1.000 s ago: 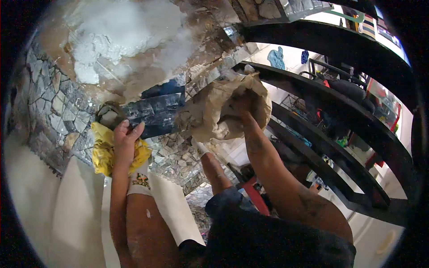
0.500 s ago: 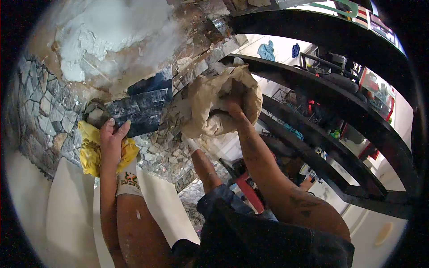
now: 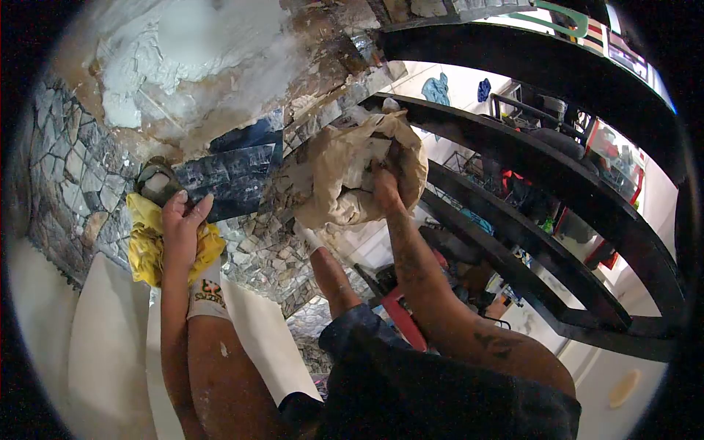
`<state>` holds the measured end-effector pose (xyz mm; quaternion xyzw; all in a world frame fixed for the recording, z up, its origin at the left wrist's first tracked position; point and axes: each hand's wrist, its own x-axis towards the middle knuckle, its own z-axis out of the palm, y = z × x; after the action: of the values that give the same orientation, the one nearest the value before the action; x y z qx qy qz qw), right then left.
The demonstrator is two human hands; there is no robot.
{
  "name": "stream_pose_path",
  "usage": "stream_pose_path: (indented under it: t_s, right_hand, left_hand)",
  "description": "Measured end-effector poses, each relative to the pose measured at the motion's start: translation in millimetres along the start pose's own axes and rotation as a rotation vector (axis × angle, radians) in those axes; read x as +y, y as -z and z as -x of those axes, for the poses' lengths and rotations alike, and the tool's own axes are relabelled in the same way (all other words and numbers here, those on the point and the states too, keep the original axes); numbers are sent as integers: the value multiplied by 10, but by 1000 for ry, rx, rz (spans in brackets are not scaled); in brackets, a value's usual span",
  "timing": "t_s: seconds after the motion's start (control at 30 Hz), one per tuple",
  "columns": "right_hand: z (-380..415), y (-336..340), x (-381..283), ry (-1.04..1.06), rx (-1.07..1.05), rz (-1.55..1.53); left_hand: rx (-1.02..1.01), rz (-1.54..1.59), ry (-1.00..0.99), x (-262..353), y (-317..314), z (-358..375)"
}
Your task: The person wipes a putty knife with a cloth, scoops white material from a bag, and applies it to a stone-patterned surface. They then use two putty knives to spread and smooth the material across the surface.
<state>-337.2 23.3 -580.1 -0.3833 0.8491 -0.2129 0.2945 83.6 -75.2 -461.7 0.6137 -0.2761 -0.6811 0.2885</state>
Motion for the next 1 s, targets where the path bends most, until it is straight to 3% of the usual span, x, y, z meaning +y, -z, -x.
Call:
stream_pose_path:
  t_s: [0.17, 0.23, 0.3, 0.37, 0.43, 0.57, 0.67, 0.73, 0.93, 1.0]
  right_hand:
    - [-15, 176, 62, -121, -116, 50]
    - [65, 259, -224, -119, -121, 111]
    - [3, 287, 98, 107, -162, 109]
    - [60, 300, 120, 57, -157, -92]
    - [169, 348, -315, -259, -91, -488]
    - [180, 397, -534, -300, -86, -429]
    - [182, 465, -526, -390, -126, -428]
    - [180, 491, -578, -426, -121, -471]
    - [246, 653, -896, -329, -121, -191]
    - [241, 634, -633, 14, -174, -55]
  left_hand:
    - [17, -27, 19, 51, -20, 9]
    - [10, 1, 10, 57, -38, -3]
    - [13, 12, 5, 59, -33, 9]
    - [14, 9, 6, 98, -61, 26]
    - [2, 4, 27, 33, -25, 10]
    - [17, -47, 16, -14, -2, -8]
    - [71, -55, 130, 101, -57, 35]
    - [50, -11, 60, -18, -19, 11]
    - [27, -84, 100, 84, -34, 25]
    - [17, -111, 86, 100, 1, 9]
